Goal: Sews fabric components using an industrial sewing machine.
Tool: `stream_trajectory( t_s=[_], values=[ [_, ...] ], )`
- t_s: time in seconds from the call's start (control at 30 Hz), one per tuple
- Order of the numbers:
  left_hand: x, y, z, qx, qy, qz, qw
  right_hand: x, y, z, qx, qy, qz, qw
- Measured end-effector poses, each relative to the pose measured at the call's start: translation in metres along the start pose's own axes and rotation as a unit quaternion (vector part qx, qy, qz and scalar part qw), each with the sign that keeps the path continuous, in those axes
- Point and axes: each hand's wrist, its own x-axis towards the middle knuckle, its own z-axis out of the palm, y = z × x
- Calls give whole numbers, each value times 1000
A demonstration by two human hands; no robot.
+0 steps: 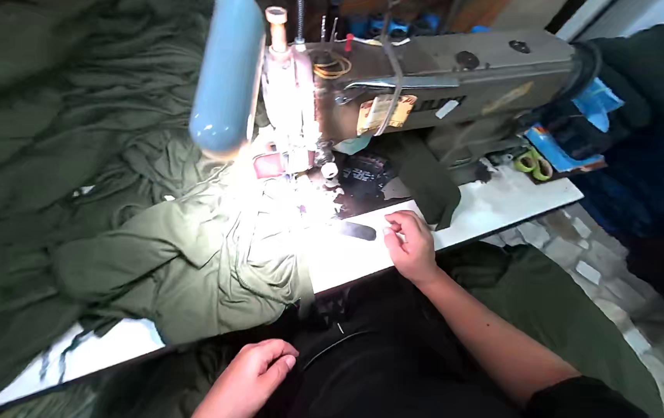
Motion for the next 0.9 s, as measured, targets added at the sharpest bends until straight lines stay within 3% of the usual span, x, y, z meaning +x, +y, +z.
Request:
stream_trajectory(
  t_s=[0.1, 0.23, 0.33, 0.43, 0.5, 0.57, 0.63, 0.7, 0.77, 0.83, 0.9],
  values=[
    [9, 34, -19, -46, 131, 173, 975, -1, 2, 0, 6, 6, -3, 1000],
    [61, 84, -51, -30, 327, 128, 936, 2, 3, -2, 0, -5, -11, 1000],
    [108, 101, -64, -81, 431, 111, 892, 3, 2, -3, 4, -8, -14, 1000],
    [147, 112, -68, -36, 521, 124, 844, 4, 2, -3, 2, -14, -13, 1000],
    [162, 116, -66, -54, 539, 146, 828, 5, 3, -3, -4, -19, -11, 1000],
    [170, 120, -62, -196, 499, 134, 833, 6, 3, -3, -7, -23, -11, 1000],
    [169, 127, -61, -396, 419, 118, 808, 7, 2, -4, -6, -30, -12, 999],
    [163, 132, -57, -460, 390, 125, 788, 7, 1, -5, -8, -34, -9, 999],
    [163, 135, -55, -399, 424, 141, 801, 7, 1, -5, -4, -35, -5, 999],
    [170, 134, -55, -257, 501, 147, 813, 7, 0, -5, 0, -34, -3, 999],
    [177, 127, -54, -149, 548, 201, 798, 7, 1, -4, 2, -31, -4, 1000]
  ],
)
